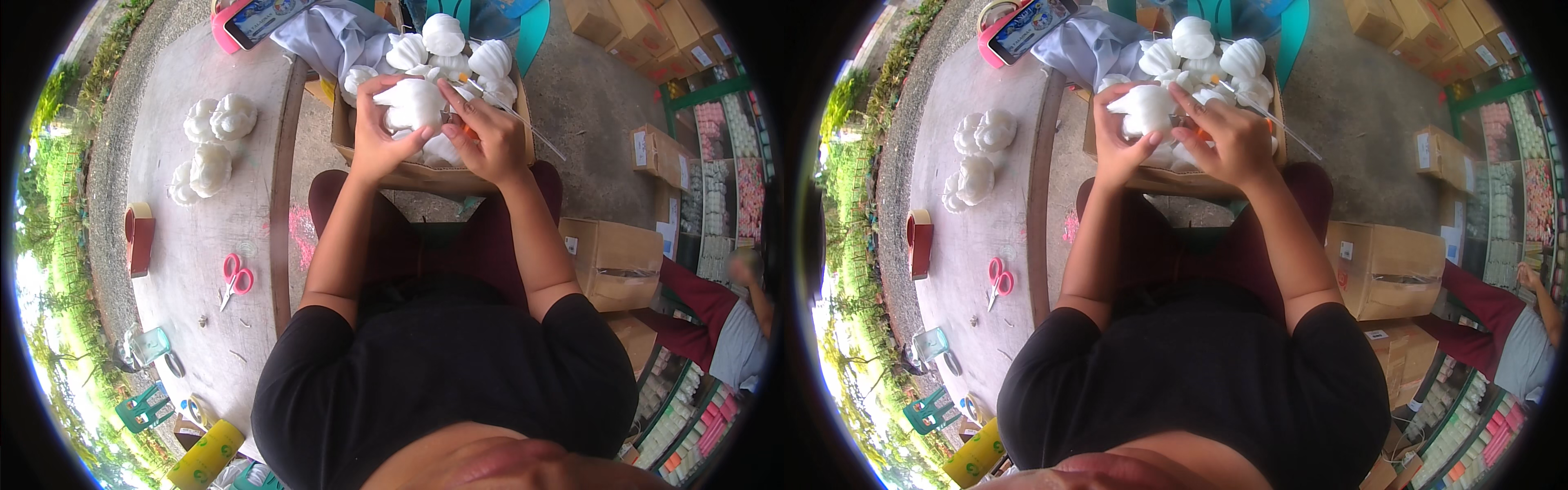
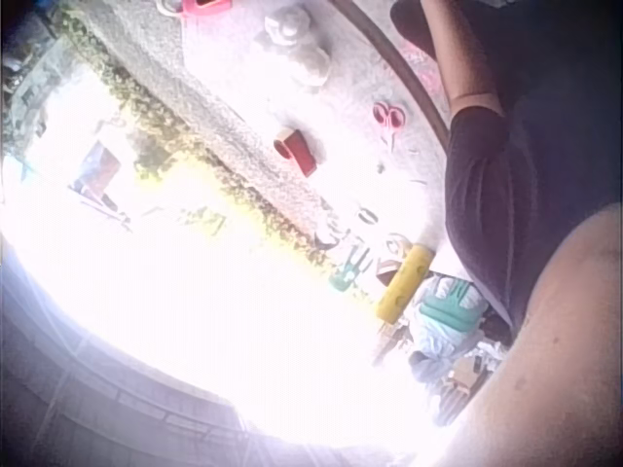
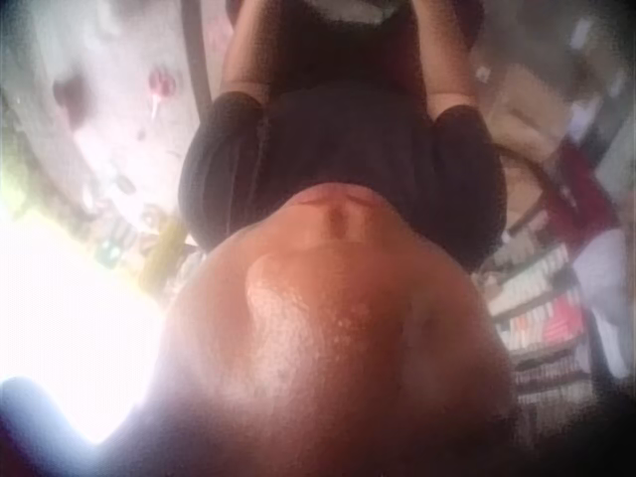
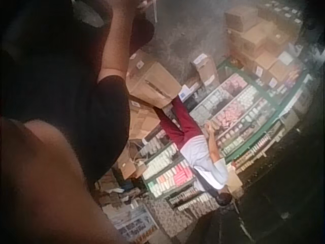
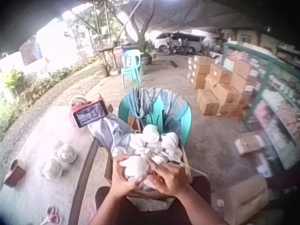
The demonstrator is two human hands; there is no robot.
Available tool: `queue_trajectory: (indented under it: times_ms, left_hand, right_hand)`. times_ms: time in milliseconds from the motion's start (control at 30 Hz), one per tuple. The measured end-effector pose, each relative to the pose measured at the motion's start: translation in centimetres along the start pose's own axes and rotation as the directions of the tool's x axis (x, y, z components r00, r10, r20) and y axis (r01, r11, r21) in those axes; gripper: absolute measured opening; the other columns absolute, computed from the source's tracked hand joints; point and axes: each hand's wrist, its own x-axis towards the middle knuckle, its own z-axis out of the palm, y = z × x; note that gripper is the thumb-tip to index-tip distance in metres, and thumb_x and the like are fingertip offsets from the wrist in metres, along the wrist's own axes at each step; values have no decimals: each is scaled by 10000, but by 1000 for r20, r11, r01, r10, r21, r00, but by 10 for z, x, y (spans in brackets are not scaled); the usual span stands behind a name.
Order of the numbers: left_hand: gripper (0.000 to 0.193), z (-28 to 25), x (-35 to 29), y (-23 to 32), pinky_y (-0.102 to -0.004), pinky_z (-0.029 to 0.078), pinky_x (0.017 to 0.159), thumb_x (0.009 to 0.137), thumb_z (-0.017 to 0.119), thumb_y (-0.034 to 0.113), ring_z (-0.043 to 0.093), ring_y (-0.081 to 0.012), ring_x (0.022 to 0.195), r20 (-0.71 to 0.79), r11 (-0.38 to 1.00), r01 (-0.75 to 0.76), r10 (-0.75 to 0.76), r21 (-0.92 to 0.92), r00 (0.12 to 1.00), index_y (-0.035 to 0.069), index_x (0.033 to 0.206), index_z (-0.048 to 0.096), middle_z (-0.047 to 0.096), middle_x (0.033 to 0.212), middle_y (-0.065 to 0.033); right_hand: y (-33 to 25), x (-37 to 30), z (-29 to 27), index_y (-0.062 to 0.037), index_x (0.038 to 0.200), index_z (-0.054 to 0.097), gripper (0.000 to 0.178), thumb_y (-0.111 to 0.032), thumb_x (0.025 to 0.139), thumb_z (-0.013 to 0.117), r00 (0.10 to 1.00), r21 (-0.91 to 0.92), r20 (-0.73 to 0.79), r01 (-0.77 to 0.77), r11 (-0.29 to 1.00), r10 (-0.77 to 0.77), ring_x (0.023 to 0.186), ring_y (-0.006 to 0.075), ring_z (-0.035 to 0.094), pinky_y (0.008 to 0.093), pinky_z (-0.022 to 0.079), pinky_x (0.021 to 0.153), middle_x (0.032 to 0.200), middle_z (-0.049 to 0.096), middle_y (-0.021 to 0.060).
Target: The person paints white decorative objects with a small brush, handling them one at a time from a cardboard box. The person repeatedly dips the brush and applies paint to the objects, placing finished items on the table.
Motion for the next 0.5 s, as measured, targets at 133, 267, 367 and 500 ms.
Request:
queue_trajectory:
  times_ms: [133, 267, 367, 500]
  left_hand:
    - [751, -2, 0, -3, -388, 477, 927, 646, 793, 54, 543, -265, 1108, 39, 999, -42, 43, -26, 998, 66, 1236, 329, 503, 1231, -181]
    - [751, -4, 0, -4, -390, 479, 923, 667, 796, 113, 537, -269, 1113, 37, 998, -58, 59, -31, 998, 68, 1248, 322, 503, 1225, -183]
    - [745, -8, -1, -8, -390, 489, 909, 744, 749, 203, 535, -276, 1118, -24, 994, 47, -49, -96, 998, 71, 1310, 283, 495, 1229, -185]
    - [767, -9, 5, -2, -419, 527, 865, 832, 658, 273, 548, -323, 1121, -56, 905, 248, -283, -345, 957, 79, 1398, 178, 459, 1265, -201]
  right_hand:
    - [-1, 0, -3, -230, 1276, 593, 442, -316, 846, 643, 999, 35, 18, -45, 998, 45, 477, 133, 522, 285, 443, 479, 592, 537, -22]
    - [3, -3, -4, -128, 1279, 588, 412, -240, 882, 606, 995, 2, 62, -75, 997, 75, 515, 134, 511, 271, 433, 501, 705, 587, 44]
    - [1, 1, -1, -207, 1237, 619, 402, -293, 847, 651, 987, 46, -41, -152, 987, 154, 520, 142, 568, 286, 461, 497, 666, 591, -1]
    - [3, 1, 0, -191, 1233, 619, 417, -295, 832, 666, 989, 55, -117, -88, 995, 94, 550, 151, 587, 290, 466, 507, 685, 604, 4]
